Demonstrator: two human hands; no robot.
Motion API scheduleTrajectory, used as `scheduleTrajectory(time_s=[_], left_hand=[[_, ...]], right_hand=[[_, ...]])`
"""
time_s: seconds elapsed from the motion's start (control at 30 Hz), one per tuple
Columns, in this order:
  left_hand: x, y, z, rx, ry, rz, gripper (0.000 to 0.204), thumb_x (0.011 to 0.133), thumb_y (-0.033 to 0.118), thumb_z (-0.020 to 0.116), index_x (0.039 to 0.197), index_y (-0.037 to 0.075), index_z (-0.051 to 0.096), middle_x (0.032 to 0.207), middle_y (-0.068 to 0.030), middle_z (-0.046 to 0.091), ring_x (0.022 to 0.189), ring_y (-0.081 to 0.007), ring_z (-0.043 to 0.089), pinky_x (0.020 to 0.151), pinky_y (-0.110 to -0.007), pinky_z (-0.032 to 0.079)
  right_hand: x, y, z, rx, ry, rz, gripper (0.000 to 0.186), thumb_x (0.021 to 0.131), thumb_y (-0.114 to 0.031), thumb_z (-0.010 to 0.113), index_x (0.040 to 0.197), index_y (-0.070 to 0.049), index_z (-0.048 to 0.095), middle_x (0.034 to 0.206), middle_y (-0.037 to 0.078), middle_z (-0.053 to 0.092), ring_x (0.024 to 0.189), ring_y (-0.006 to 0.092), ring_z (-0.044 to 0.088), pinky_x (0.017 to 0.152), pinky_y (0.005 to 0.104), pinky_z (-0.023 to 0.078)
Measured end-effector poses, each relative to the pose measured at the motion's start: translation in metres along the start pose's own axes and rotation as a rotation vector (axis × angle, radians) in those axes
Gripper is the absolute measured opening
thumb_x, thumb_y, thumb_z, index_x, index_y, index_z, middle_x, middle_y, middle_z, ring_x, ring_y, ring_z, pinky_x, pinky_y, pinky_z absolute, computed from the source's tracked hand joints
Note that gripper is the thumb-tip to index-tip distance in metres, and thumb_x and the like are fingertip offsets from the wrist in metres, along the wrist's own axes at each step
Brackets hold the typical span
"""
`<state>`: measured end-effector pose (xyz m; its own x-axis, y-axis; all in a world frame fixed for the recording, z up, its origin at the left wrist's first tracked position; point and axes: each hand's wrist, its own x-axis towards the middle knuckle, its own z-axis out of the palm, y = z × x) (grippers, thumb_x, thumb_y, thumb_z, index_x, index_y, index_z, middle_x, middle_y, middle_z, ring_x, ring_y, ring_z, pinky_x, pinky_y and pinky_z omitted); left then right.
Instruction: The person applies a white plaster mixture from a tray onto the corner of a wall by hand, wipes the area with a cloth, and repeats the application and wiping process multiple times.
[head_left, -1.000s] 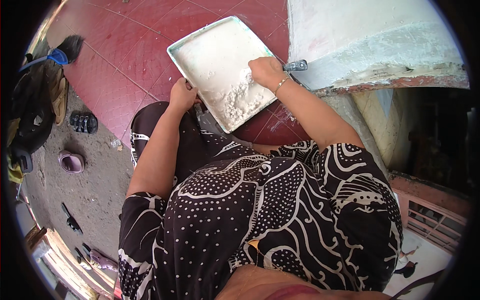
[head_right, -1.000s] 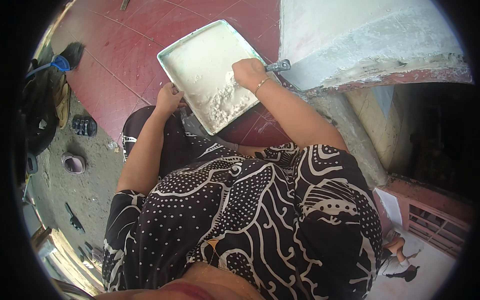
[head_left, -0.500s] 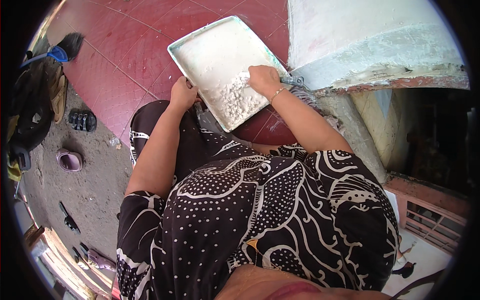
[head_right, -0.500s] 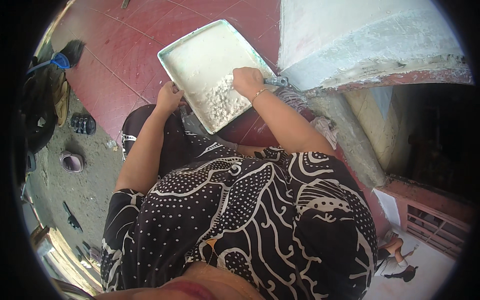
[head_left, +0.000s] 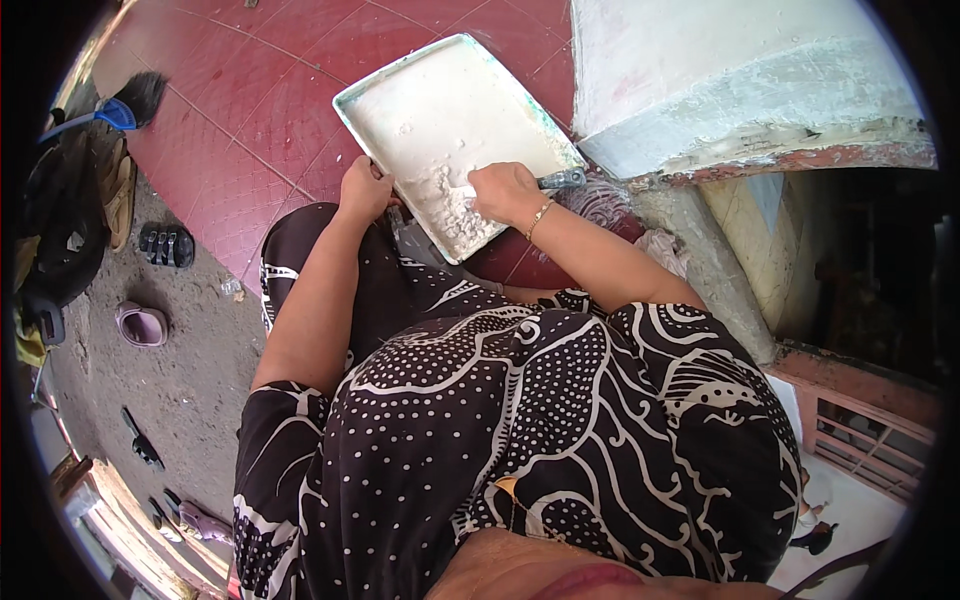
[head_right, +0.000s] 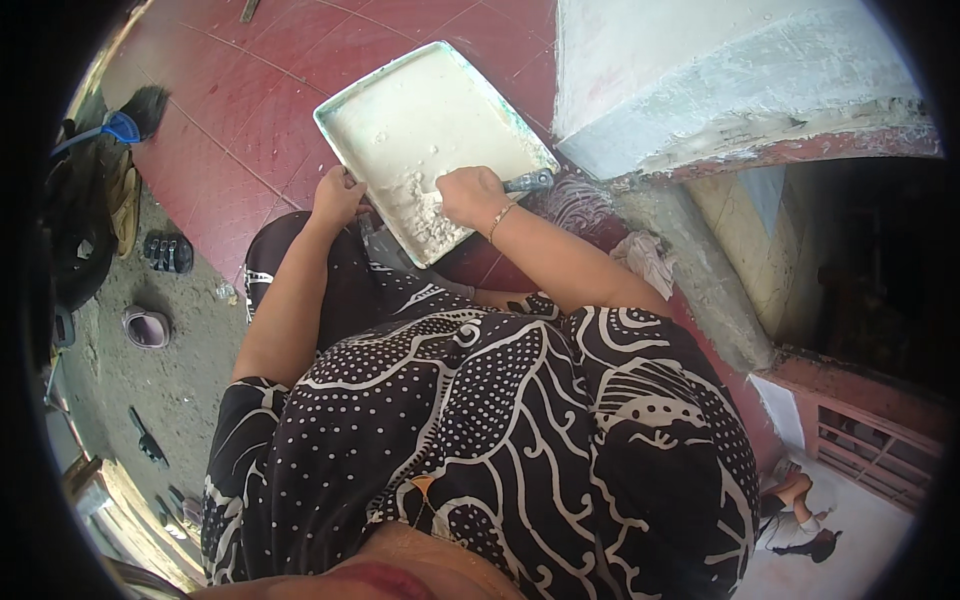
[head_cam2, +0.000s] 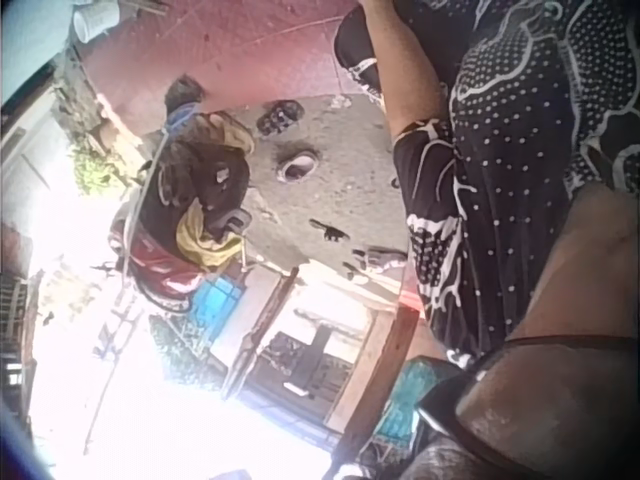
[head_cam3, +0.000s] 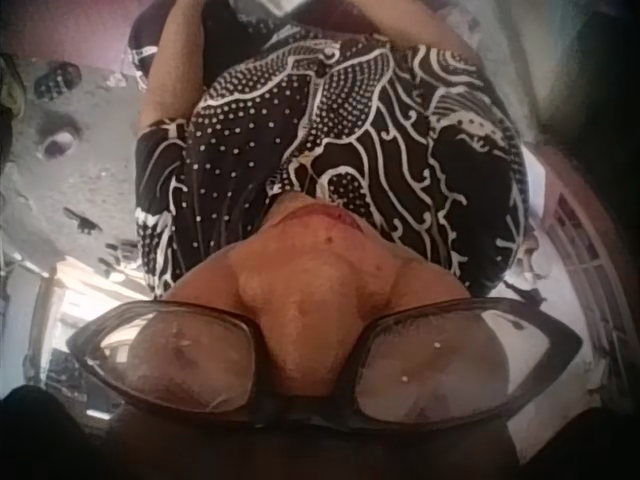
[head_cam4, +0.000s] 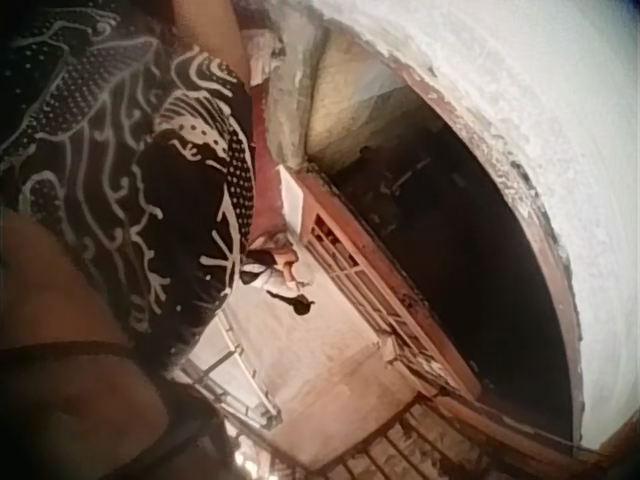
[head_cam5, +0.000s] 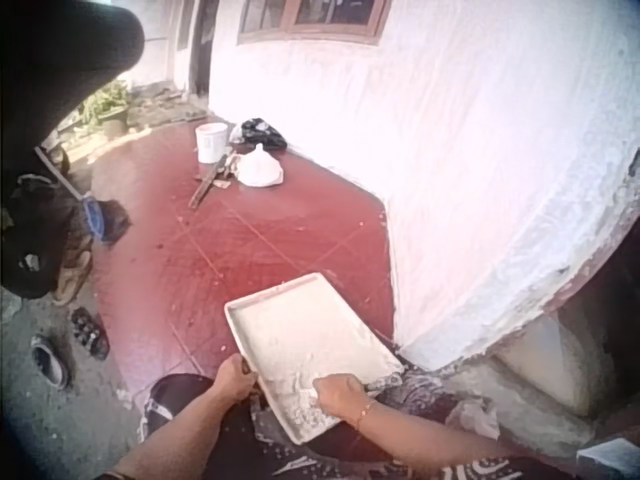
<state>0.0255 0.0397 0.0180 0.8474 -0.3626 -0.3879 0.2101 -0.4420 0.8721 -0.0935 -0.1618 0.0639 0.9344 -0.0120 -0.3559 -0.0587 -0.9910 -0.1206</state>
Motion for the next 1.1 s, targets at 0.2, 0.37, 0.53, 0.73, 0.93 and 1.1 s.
scheduleTrajectory(time_s=[0.2,0.37,0.53,0.73,0.93,1.1], left_hand=[[0.001,-0.002,0.003,-0.015,0.001,-0.002,0.024,0.083,0.001,0.062,0.101,-0.011,0.050,0.089,-0.0165,0.059,0.068,-0.0266,0.068,0.053,-0.035,0.060],[-0.003,0.003,0.000,0.042,-0.010,-0.004,0.024,0.083,0.001,0.062,0.101,-0.011,0.050,0.089,-0.0161,0.059,0.068,-0.0267,0.068,0.053,-0.034,0.059],[-0.004,0.006,0.000,0.018,0.003,-0.028,0.024,0.083,0.001,0.062,0.101,-0.011,0.051,0.087,-0.0150,0.058,0.067,-0.0264,0.067,0.053,-0.034,0.059],[-0.001,0.002,0.001,0.023,0.005,-0.002,0.022,0.083,0.001,0.062,0.099,-0.010,0.051,0.087,-0.0144,0.058,0.067,-0.0258,0.067,0.053,-0.034,0.059],[-0.002,0.003,-0.001,0.018,-0.005,-0.008,0.022,0.083,0.000,0.061,0.098,-0.011,0.050,0.085,-0.0150,0.057,0.068,-0.0261,0.068,0.052,-0.035,0.059],[-0.001,0.002,0.002,-0.031,-0.025,0.006,0.023,0.082,-0.001,0.061,0.099,-0.012,0.050,0.084,-0.0153,0.057,0.068,-0.0260,0.068,0.052,-0.034,0.059]], right_hand=[[0.036,0.025,-0.015,-0.012,0.245,0.098,0.026,0.078,-0.029,0.063,0.090,-0.006,0.069,0.084,0.016,0.070,0.082,0.0310,0.068,0.073,0.0413,0.053],[0.062,0.023,-0.001,0.089,0.204,0.215,0.027,0.079,-0.029,0.061,0.091,-0.006,0.069,0.088,0.018,0.069,0.087,0.0305,0.068,0.077,0.0414,0.052],[0.014,0.005,0.013,0.045,0.117,0.057,0.021,0.078,-0.023,0.059,0.087,-0.007,0.070,0.087,0.017,0.069,0.086,0.0305,0.068,0.077,0.0421,0.052],[0.036,0.019,-0.017,-0.014,0.216,0.007,0.019,0.075,-0.018,0.059,0.084,-0.007,0.070,0.084,0.016,0.069,0.082,0.0300,0.068,0.073,0.0413,0.053],[0.065,-0.013,-0.004,0.093,0.189,0.070,0.020,0.077,-0.020,0.060,0.088,-0.006,0.070,0.088,0.017,0.069,0.086,0.0310,0.068,0.078,0.0422,0.052],[0.016,-0.021,0.010,0.082,0.112,-0.049,0.019,0.078,-0.024,0.064,0.085,-0.007,0.068,0.086,0.016,0.069,0.087,0.0310,0.067,0.077,0.0425,0.051]])
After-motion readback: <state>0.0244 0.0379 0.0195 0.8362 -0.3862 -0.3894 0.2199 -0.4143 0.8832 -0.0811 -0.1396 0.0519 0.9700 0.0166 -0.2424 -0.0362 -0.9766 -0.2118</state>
